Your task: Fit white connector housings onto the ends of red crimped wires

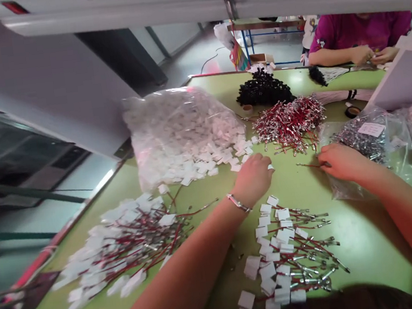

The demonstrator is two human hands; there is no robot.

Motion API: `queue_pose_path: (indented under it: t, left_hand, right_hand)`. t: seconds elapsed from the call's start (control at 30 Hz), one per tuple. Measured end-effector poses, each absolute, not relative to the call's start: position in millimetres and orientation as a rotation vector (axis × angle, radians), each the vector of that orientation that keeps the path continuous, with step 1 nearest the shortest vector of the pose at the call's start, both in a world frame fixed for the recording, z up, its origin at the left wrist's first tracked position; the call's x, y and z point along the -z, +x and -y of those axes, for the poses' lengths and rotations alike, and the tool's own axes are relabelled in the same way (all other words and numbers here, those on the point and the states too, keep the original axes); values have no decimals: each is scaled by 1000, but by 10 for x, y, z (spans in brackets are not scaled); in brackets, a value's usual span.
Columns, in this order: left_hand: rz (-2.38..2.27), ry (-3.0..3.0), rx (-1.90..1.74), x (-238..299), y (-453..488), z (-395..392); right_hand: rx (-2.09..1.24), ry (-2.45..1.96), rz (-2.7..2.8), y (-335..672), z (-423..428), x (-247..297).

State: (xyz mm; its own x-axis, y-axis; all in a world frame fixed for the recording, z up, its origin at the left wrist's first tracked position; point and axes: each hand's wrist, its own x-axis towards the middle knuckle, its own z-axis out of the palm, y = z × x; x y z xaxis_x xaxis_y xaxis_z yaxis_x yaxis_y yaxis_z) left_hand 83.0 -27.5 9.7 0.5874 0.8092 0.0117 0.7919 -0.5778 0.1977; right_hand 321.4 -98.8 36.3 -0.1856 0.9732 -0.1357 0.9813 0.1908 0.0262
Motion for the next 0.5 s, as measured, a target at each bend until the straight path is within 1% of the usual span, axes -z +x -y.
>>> queue_pose_path:
  t: [0.07, 0.13, 0.23, 0.3, 0.37, 0.5]
  left_hand:
    - [-1291, 2708, -119, -79, 842, 284]
    - [-1256, 2730, -115, -71, 855, 289]
    - [-1258, 2606, -283, -69, 856, 279]
    - [-1261, 2402, -466, -78, 847, 268]
    - [-1206, 2085, -570, -89, 844, 260]
    - [-1017, 1450, -582, -93, 870, 274]
  right_hand:
    - [78, 1848, -2363, 3194, 999, -348]
    - [56, 1911, -2361, 3131, 1004, -323]
    - [95, 2025, -2415, 2997, 987, -257]
    - [175, 2068, -2444, 2933, 963, -204]
    - [253, 2106, -2444, 2914, 944, -169]
    - [410, 2268, -2447, 2918, 967, -197]
